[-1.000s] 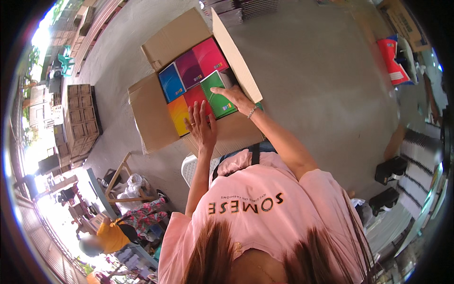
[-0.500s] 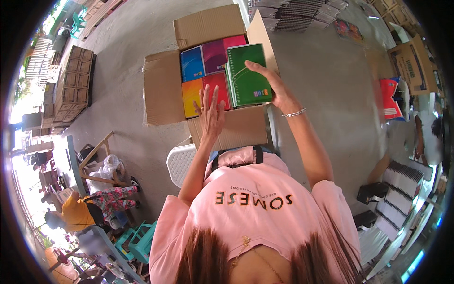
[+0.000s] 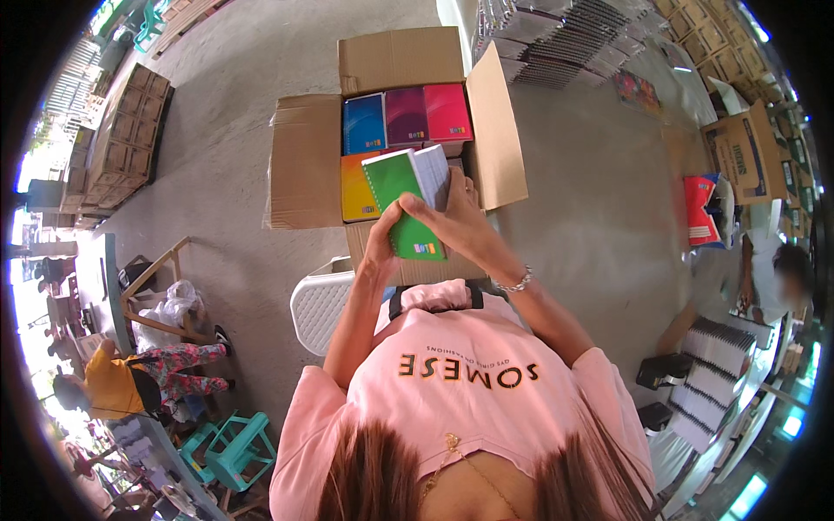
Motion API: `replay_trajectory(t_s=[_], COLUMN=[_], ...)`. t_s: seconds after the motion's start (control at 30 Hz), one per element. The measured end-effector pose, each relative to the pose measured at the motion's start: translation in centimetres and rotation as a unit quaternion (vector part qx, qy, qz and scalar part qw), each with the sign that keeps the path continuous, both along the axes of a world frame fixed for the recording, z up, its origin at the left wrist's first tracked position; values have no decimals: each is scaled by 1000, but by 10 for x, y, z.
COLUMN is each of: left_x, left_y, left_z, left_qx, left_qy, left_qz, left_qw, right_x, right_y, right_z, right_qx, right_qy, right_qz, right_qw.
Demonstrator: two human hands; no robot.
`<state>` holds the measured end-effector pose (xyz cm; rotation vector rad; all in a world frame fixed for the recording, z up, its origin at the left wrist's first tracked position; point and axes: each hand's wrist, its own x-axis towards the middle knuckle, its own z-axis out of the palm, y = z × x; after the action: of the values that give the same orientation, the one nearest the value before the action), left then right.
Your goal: The person uses a utility knife to open a cardboard box and then removes notebooks, placing them into stacks on a table.
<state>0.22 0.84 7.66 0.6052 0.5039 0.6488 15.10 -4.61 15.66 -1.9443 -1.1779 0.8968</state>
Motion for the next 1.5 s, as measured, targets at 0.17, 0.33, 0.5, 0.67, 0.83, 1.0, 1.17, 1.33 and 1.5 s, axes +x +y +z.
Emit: replay_trajectory(t_s=[0.17, 0.33, 0.5, 0.67, 0.83, 1.0, 1.17, 1.33, 1.5], left_x=[-10, -12, -18, -26, -32, -28, -63, -89, -95], left_y=[-13, -19, -23, -28, -28, -20, -29, -42, -44], left_z=[-6, -4, 5, -12, -37, 8, -15, -34, -34], left_qx=[-102, -93, -78, -90, -159, -106, -99, -123, -127], left_qy=[-215, -233, -197, -207, -249, -350, -249, -219, -240], left_qz=[32, 92, 99, 87, 94, 27, 107, 169, 177], left_qw=[971, 964, 972, 970, 951, 930, 958, 953, 946], right_x=[31, 15, 1, -1, 36, 79, 66, 64, 58], right_y=[-7, -18, -23, -23, -10, 33, 73, 94, 92], right_z=[29, 52, 53, 44, 29, -38, -93, -151, -189], right_qx=[57, -1, 60, 74, 115, 175, -101, -126, -87], right_qy=[223, 167, 116, 135, 166, -161, -162, -119, -133], right_qz=[111, 96, 47, 6, -13, -93, -26, -78, -76], right_qw=[967, 981, 990, 988, 979, 967, 981, 982, 984])
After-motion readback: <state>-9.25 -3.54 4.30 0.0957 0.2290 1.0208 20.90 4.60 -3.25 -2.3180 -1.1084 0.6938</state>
